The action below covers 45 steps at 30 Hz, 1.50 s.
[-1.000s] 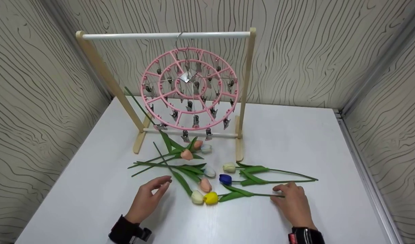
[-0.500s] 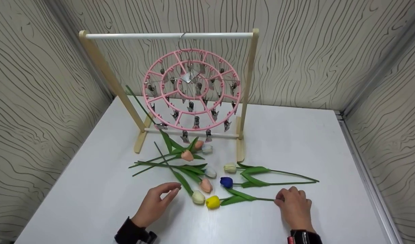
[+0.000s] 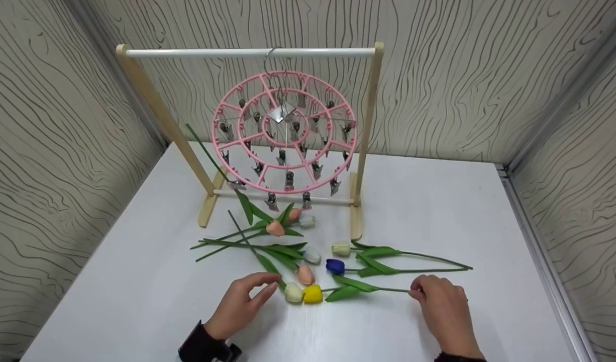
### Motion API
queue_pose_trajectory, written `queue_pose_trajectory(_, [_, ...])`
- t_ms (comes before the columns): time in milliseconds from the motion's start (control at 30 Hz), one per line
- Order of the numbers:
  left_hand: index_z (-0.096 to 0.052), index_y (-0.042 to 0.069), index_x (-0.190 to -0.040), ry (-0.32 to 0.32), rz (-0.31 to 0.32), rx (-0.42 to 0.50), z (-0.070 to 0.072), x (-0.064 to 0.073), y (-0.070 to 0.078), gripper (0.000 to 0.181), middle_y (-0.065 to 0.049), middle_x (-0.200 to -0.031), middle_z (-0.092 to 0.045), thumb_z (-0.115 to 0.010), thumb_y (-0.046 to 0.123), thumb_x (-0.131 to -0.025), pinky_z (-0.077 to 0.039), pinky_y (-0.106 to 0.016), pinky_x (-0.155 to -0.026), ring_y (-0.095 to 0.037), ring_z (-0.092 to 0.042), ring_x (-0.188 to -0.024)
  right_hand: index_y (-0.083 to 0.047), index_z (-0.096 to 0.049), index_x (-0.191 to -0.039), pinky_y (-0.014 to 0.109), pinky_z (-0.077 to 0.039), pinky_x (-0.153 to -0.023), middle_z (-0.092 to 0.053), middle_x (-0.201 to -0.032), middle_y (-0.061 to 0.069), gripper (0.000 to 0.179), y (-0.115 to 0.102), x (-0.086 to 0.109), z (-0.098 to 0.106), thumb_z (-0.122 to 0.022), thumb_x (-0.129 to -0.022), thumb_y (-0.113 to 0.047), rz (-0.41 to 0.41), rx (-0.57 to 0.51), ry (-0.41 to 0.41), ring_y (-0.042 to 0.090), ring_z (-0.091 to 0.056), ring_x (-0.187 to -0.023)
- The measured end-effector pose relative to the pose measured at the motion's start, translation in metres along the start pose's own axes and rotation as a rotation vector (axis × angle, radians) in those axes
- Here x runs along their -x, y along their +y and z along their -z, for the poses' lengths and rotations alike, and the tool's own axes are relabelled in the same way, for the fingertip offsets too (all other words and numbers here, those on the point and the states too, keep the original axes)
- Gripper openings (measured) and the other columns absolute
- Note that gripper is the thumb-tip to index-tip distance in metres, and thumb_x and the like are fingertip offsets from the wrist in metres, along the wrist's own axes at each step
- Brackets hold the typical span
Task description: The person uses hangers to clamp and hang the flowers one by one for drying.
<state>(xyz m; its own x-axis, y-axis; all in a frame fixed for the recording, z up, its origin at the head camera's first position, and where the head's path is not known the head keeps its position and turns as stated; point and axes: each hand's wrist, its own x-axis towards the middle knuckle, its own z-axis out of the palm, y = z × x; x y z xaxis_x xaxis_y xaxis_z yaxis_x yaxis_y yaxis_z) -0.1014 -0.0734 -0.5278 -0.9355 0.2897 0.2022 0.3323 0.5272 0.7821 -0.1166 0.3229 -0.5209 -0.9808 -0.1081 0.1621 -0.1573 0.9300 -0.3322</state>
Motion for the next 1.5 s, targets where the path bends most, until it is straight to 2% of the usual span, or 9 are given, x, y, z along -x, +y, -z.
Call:
queue_pose_trajectory(100, [-0.067,0.018,-0.122,-0.02,-0.001,-0.006,-0.002,-0.003,0.007,0.036,0.007,-0.114,-0.07,-0.049,0.042,-0.101,-0.051,-0.032,-0.094,-0.008,-0.064,-0.105,-0.013,-0.071,-0.077,0.034,-0.044,-0.059,-0.064,-0.07,-0.005,0.017,-0.009,0.003,0.011,-0.084,-0.068,-0.007,0.168,0.054,0.227,0.021,-0.059,-0.067])
queue_pose_trajectory(167, [-0.067,0.019,-0.122,-0.034,-0.006,-0.008,-0.003,-0.004,0.012,0.036,0.008,-0.114,-0.07,-0.049,0.042,-0.101,-0.05,-0.032,-0.095,-0.007,-0.064,-0.106,-0.013,-0.072,-0.075,0.038,-0.044,-0.056,-0.064,-0.069,-0.004,0.012,-0.014,0.003,0.02,-0.081,-0.075,-0.022,0.278,0.08,0.356,0.023,-0.06,-0.066])
queue_pose_trajectory(233, [-0.067,0.02,-0.123,-0.046,-0.016,-0.005,-0.003,-0.006,0.017,0.035,0.008,-0.116,-0.07,-0.049,0.041,-0.101,-0.05,-0.032,-0.095,-0.008,-0.063,-0.108,-0.012,-0.072,-0.074,0.041,-0.044,-0.055,-0.064,-0.069,-0.002,0.029,-0.019,0.002,0.028,-0.068,-0.087,-0.037,0.352,0.094,0.444,0.024,-0.06,-0.064])
queue_pose_trajectory(333, [-0.066,0.022,-0.123,-0.056,-0.034,-0.002,-0.003,-0.008,0.025,0.033,0.01,-0.116,-0.069,-0.049,0.041,-0.101,-0.05,-0.031,-0.096,-0.006,-0.063,-0.109,-0.011,-0.072,-0.074,0.046,-0.044,-0.054,-0.065,-0.068,-0.001,0.06,-0.028,0.001,0.04,-0.037,-0.097,-0.054,0.404,0.11,0.522,0.024,-0.06,-0.063])
queue_pose_trajectory(533, [-0.067,0.027,-0.12,-0.05,-0.083,-0.005,-0.006,-0.015,0.039,0.03,0.013,-0.113,-0.069,-0.048,0.042,-0.101,-0.05,-0.028,-0.096,-0.003,-0.062,-0.109,-0.011,-0.07,-0.072,0.049,-0.042,-0.058,-0.062,-0.067,-0.002,0.062,-0.052,0.001,0.059,-0.035,-0.101,-0.053,0.421,0.13,0.617,0.026,-0.058,-0.064])
queue_pose_trajectory(1067, [-0.063,0.021,-0.128,0.095,-0.361,-0.184,-0.021,-0.041,0.068,0.035,0.007,-0.127,-0.063,-0.055,0.037,-0.098,-0.046,-0.029,-0.103,-0.009,-0.055,-0.122,-0.011,-0.072,-0.076,0.047,-0.043,-0.073,-0.065,-0.073,0.001,0.057,-0.12,-0.008,0.092,-0.035,-0.105,-0.043,0.543,0.144,0.618,0.026,-0.061,-0.073])
queue_pose_trajectory(1333, [-0.066,0.024,-0.125,0.058,-0.266,-0.202,-0.019,-0.041,0.068,0.032,0.011,-0.115,-0.069,-0.057,0.037,-0.097,-0.048,-0.029,-0.096,-0.004,-0.06,-0.11,-0.009,-0.071,-0.079,0.052,-0.046,-0.082,-0.066,-0.076,0.005,0.066,-0.146,-0.012,0.102,-0.022,-0.104,-0.045,0.546,0.232,0.432,0.027,-0.061,-0.08])
queue_pose_trajectory(1400, [-0.068,0.025,-0.122,0.048,-0.245,-0.192,-0.018,-0.041,0.068,0.031,0.013,-0.109,-0.071,-0.056,0.038,-0.097,-0.048,-0.028,-0.094,-0.002,-0.061,-0.104,-0.008,-0.071,-0.08,0.052,-0.046,-0.083,-0.066,-0.077,0.006,0.049,-0.151,-0.014,0.103,-0.041,-0.103,-0.039,0.564,0.239,0.416,0.027,-0.061,-0.08])
queue_pose_trajectory(1500, [-0.07,0.025,-0.119,0.048,-0.238,-0.182,-0.018,-0.042,0.066,0.03,0.015,-0.102,-0.072,-0.054,0.04,-0.098,-0.049,-0.028,-0.092,0.002,-0.062,-0.096,-0.006,-0.071,-0.079,0.051,-0.046,-0.084,-0.066,-0.077,0.007,0.024,-0.158,-0.016,0.102,-0.065,-0.089,-0.026,0.603,0.232,0.425,0.028,-0.059,-0.08])
